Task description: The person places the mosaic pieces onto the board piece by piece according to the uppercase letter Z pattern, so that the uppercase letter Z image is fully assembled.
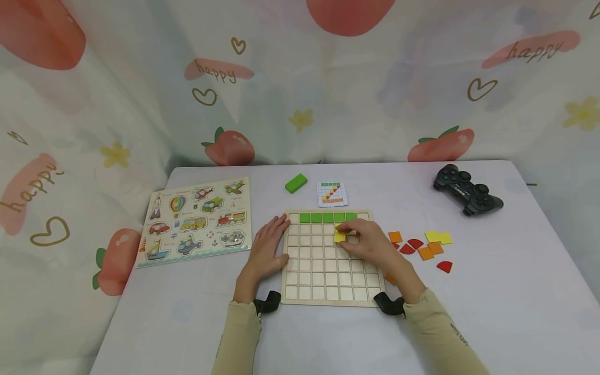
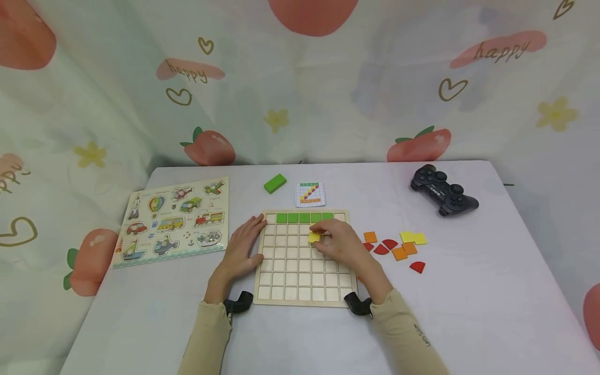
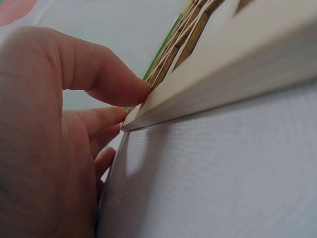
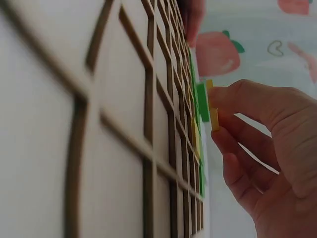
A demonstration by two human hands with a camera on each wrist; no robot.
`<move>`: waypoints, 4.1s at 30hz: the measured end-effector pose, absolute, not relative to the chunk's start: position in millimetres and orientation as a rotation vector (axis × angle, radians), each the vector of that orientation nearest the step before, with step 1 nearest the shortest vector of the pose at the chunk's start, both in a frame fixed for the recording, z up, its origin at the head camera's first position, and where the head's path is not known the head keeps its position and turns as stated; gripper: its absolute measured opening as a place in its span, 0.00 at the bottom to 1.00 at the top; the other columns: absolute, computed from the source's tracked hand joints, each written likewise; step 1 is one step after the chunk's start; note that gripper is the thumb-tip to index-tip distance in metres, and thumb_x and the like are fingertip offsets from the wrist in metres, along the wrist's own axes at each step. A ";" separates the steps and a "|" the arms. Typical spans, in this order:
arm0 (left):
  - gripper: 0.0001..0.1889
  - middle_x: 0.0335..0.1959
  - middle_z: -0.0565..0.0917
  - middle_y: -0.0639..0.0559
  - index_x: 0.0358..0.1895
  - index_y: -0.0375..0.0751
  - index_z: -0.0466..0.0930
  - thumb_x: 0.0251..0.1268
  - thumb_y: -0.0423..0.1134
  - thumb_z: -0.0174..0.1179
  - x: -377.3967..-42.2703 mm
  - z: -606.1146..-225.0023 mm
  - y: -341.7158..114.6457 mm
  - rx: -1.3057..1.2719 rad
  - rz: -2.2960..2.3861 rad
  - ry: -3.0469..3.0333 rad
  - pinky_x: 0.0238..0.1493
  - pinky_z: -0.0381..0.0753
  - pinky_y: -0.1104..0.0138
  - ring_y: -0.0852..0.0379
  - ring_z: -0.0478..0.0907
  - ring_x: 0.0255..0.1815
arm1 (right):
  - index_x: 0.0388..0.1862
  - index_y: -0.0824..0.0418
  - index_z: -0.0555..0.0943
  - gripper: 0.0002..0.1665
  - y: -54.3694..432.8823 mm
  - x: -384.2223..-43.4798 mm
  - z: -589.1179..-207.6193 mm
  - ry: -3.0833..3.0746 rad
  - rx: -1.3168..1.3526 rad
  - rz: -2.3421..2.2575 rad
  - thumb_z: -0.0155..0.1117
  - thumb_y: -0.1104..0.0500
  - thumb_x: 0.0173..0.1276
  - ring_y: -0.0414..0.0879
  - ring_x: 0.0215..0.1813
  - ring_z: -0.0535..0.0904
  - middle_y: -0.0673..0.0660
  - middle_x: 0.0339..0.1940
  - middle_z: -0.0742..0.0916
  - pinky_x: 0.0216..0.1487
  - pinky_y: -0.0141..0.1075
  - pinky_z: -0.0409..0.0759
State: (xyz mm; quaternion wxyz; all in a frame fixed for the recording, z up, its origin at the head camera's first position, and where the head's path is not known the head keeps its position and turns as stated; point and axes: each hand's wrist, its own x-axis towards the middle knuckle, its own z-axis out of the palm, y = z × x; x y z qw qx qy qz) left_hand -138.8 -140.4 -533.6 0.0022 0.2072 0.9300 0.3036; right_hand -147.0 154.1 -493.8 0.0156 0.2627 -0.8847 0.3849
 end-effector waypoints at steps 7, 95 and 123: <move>0.46 0.79 0.55 0.51 0.76 0.43 0.59 0.43 0.43 0.53 -140.0 -534.3 -137.9 0.633 0.909 2.908 0.76 0.46 0.52 0.52 0.46 0.80 | 0.47 0.63 0.85 0.16 136.4 -144.3 -493.8 -2.859 0.810 1.080 0.72 0.65 0.58 0.52 0.52 0.80 0.55 0.46 0.87 0.55 0.48 0.78; 0.46 0.79 0.56 0.49 0.75 0.41 0.60 0.42 0.43 0.54 -138.1 -533.9 -138.5 0.638 0.934 2.922 0.76 0.47 0.50 0.50 0.47 0.79 | 0.43 0.58 0.87 0.16 94.0 -122.8 -492.7 -2.916 0.840 0.776 0.77 0.59 0.55 0.44 0.40 0.80 0.50 0.42 0.89 0.38 0.38 0.80; 0.46 0.79 0.54 0.53 0.76 0.44 0.59 0.43 0.43 0.54 -139.0 -535.6 -140.4 0.615 0.881 2.923 0.76 0.46 0.53 0.54 0.46 0.80 | 0.59 0.66 0.78 0.21 260.2 -133.1 -458.6 -2.913 0.118 1.003 0.63 0.66 0.66 0.65 0.55 0.75 0.68 0.54 0.82 0.56 0.62 0.74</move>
